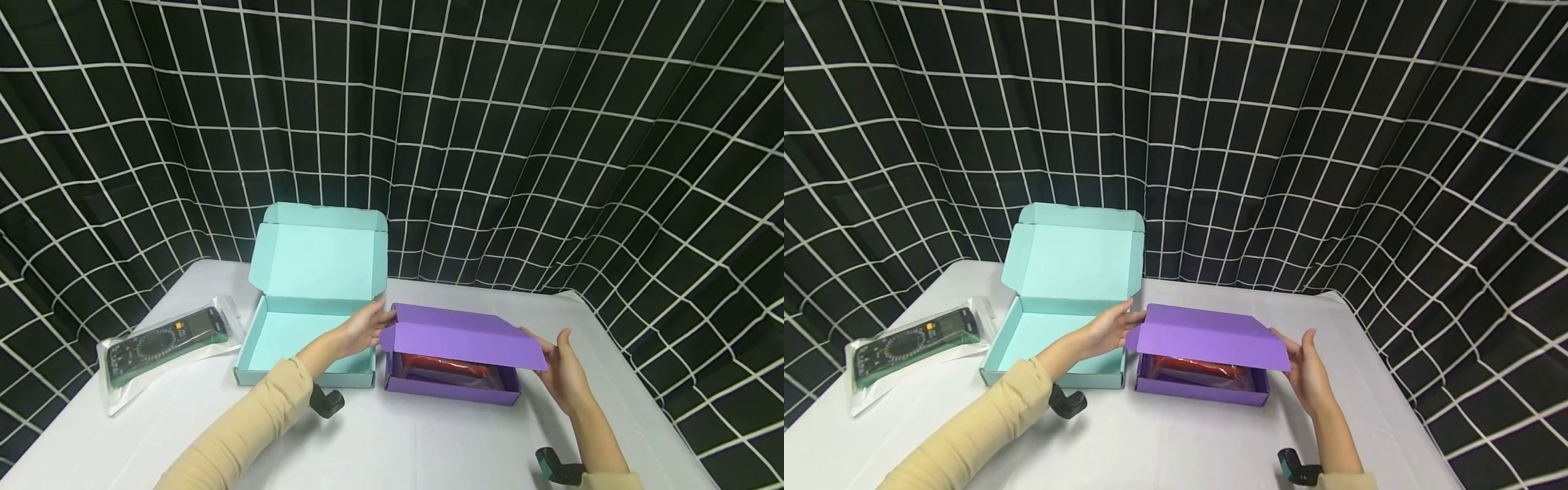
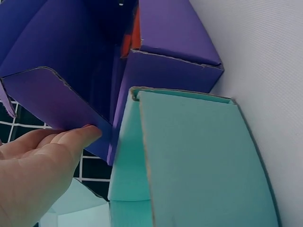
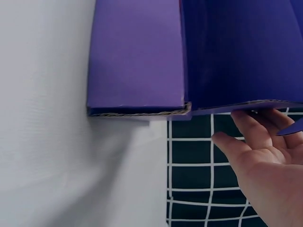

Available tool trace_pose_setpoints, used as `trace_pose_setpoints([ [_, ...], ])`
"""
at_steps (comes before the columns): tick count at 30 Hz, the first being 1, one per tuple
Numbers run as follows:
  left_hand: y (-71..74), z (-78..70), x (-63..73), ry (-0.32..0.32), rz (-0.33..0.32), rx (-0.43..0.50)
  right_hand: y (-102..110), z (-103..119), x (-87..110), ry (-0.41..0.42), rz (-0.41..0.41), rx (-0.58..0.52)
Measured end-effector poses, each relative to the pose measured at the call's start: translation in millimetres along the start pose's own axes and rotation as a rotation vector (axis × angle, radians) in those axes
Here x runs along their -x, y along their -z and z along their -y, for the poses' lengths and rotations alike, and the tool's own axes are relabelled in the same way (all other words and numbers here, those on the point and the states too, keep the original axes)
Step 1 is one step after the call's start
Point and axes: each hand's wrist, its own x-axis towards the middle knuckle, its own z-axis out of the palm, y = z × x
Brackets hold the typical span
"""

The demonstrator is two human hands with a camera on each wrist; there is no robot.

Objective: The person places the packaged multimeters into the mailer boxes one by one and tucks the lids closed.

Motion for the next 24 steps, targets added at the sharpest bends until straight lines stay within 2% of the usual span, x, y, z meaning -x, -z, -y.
trace_pose_setpoints([
  [6, -0.1, 3.0, 0.7, 0.004, -0.009, -0.038, -1.0, -0.6, 4.3, -0.009, 0.032, -0.025],
  [15, -2.7, 7.5, 3.0, 0.005, -0.043, -0.066, 1.3, -11.4, 8.9, 0.027, 0.135, -0.109],
  [18, -5.4, 8.9, 4.5, 0.002, -0.064, -0.080, -0.8, -14.0, 11.2, 0.017, 0.099, 0.010],
  [21, -9.2, 10.5, 6.1, -0.002, -0.074, -0.097, -6.9, -13.9, 14.9, -0.034, -0.019, 0.235],
  [24, -12.7, 12.1, 7.7, 0.000, -0.075, -0.114, -13.6, -11.9, 18.5, -0.130, -0.138, 0.428],
])
